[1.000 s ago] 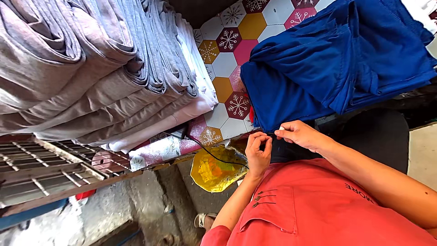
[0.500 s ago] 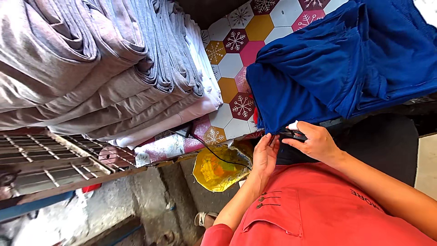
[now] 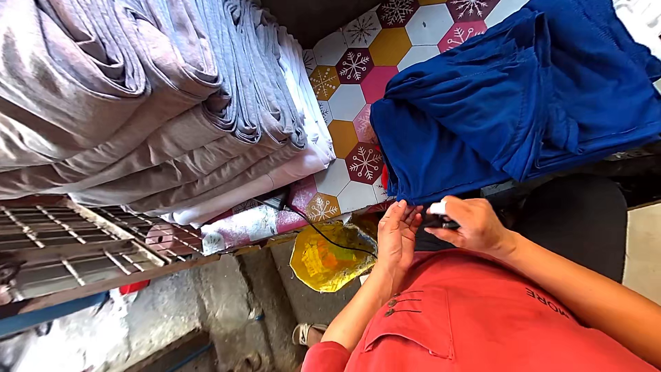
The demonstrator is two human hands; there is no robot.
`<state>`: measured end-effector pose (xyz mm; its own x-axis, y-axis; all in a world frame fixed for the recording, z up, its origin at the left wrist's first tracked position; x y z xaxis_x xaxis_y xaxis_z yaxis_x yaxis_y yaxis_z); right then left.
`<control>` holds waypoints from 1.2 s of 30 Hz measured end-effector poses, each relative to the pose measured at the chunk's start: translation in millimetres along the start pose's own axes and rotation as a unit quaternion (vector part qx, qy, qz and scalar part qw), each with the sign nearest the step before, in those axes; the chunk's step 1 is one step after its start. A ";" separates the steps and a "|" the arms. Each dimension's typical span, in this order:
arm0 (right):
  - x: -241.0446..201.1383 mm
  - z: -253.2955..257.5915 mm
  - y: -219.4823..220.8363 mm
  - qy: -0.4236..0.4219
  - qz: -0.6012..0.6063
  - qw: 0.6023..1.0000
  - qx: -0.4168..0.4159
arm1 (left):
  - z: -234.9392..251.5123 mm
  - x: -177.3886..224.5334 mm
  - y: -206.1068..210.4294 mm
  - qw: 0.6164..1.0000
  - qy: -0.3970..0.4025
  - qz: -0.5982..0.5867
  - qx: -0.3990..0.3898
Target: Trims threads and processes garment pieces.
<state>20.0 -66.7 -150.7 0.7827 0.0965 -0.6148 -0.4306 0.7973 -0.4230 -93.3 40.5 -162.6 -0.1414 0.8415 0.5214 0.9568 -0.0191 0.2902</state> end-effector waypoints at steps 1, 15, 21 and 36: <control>4.1 1.5 -3.9 0.010 -0.027 1.000 0.003 | -1.8 1.6 0.8 1.000 0.000 -0.006 0.004; 3.0 14.2 1.3 -0.079 -0.105 0.991 0.039 | -15.6 7.3 7.0 1.000 -0.003 -0.012 -0.010; -0.1 9.8 1.4 -0.086 -0.105 0.989 0.064 | -17.5 6.3 7.4 1.000 0.006 -0.005 -0.011; 3.1 7.2 -3.5 -0.039 -0.085 0.993 0.075 | -20.2 3.7 10.7 1.000 0.002 -0.008 -0.017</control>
Point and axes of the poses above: each hand's wrist, its own z-axis towards the middle knuckle, its own y-axis out of the palm, x = y × z, the point moved 4 cm from there along z, towards the middle knuckle, and after that the axes turned 14 degrees about x, right-handed, at the moved point
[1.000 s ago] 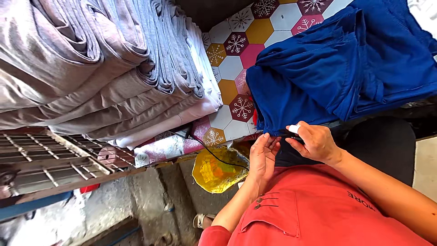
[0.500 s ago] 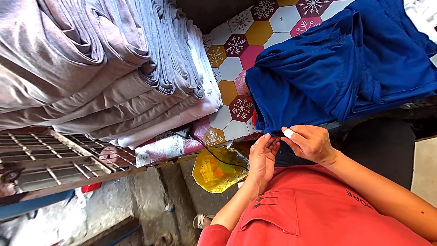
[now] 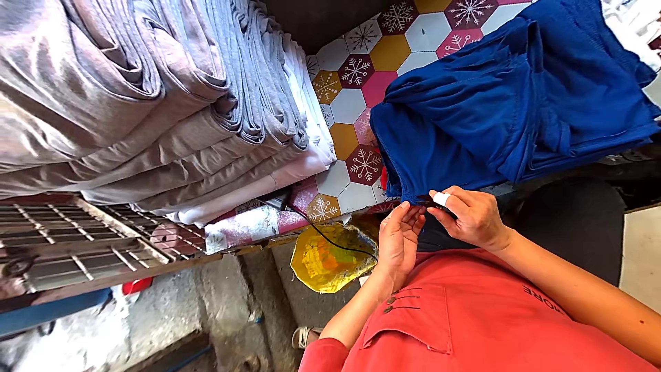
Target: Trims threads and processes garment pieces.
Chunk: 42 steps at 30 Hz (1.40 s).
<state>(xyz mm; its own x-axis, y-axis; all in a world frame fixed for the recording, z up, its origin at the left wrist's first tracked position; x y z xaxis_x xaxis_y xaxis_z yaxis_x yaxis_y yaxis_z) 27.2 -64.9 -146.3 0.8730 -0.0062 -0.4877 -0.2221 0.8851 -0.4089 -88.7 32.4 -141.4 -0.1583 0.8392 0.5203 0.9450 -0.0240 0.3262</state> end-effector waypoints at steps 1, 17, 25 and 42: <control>-0.4 0.4 0.3 0.001 0.002 1.000 0.000 | 0.1 0.1 0.2 1.000 0.001 0.002 -0.001; -1.0 -2.0 -1.2 0.029 0.001 1.000 0.004 | 4.0 -6.1 0.9 1.000 0.019 -0.007 0.003; -5.3 3.4 2.1 0.025 0.000 1.000 0.005 | 0.7 -7.1 2.5 0.999 0.033 -0.003 -0.004; -28.4 3.7 15.0 0.018 0.123 0.987 -0.103 | 15.0 -8.3 -0.6 0.999 0.002 -0.026 -0.019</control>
Point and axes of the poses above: each hand's wrist, its own z-axis towards the middle knuckle, its own y-axis out of the palm, x = y × z, the point moved 4 cm from there along z, towards the middle knuckle, and after that the axes turned 14 degrees about x, right-handed, at the moved point
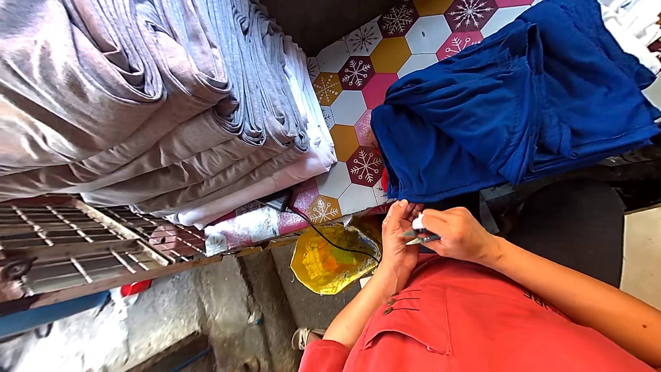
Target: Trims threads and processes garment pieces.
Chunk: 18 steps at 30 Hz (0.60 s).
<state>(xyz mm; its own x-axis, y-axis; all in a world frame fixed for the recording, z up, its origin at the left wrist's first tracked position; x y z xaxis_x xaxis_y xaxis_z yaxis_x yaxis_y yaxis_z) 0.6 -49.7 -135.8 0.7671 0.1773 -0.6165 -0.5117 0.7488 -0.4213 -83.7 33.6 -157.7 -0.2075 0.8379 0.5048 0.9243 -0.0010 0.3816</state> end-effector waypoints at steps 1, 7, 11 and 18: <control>4.3 1.7 -4.6 0.038 -0.006 0.999 -0.004 | 2.0 0.4 0.9 1.000 0.000 0.002 0.017; 33.9 13.6 -20.4 0.121 -0.068 0.990 0.011 | 10.1 -4.0 3.6 0.999 -0.014 -0.033 0.030; 35.8 14.5 -18.9 0.135 -0.043 0.990 0.024 | 3.7 -2.3 4.3 1.000 0.026 -0.012 0.009; 33.7 14.4 -16.1 0.104 -0.009 0.992 0.065 | -4.3 -1.7 6.2 0.998 0.052 0.012 -0.015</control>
Point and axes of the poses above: each hand's wrist, its own z-axis towards the middle knuckle, its own y-axis out of the palm, x = y × z, the point moved 4 cm from there along z, towards the middle knuckle, and after that the axes turned 14 degrees about x, right-handed, at the moved point
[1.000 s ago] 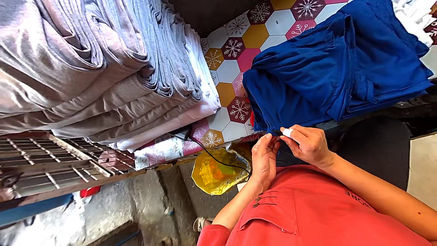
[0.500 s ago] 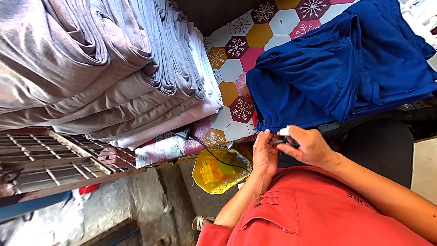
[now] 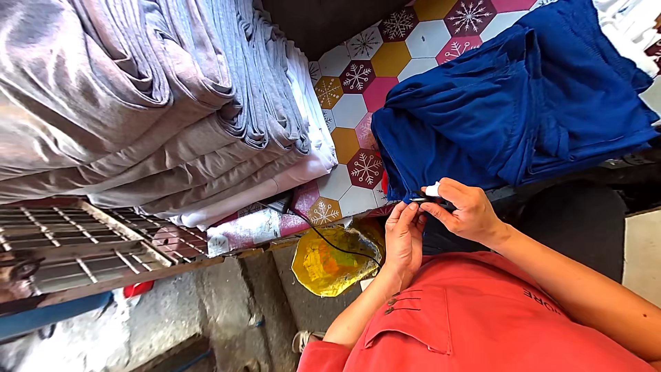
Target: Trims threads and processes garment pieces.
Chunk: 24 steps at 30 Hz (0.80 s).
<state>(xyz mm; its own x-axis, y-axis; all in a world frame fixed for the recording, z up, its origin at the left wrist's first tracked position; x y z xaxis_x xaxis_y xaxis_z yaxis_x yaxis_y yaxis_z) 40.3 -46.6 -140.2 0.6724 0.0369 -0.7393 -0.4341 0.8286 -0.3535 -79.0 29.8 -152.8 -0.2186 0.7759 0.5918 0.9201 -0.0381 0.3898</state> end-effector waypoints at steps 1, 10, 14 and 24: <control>0.5 -0.2 -0.4 0.005 0.005 1.000 0.001 | -0.2 0.0 0.1 1.000 0.002 0.002 0.001; 0.8 -4.2 -0.3 0.009 0.051 0.998 0.041 | -2.3 -0.8 1.0 1.000 -0.010 -0.012 -0.014; 1.4 -5.8 1.5 0.004 0.042 0.998 0.045 | -1.7 -0.8 0.1 1.000 -0.016 -0.013 -0.003; 5.1 -12.9 0.7 0.120 0.053 0.991 0.004 | -1.0 -0.2 -4.3 1.000 -0.008 0.011 0.010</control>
<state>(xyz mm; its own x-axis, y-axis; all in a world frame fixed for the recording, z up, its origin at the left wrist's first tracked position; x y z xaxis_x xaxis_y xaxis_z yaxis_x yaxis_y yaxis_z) 35.7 -53.0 -151.6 0.4610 -0.0091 -0.8874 -0.4891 0.8318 -0.2626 -83.2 29.2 -153.9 -0.1924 0.7852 0.5886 0.9311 -0.0432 0.3621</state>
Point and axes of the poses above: each hand's wrist, its own z-axis towards the middle knuckle, its own y-axis out of the palm, x = y × z, the point moved 4 cm from there along z, towards the middle knuckle, and after that the axes turned 14 degrees about x, right-handed, at the moved point
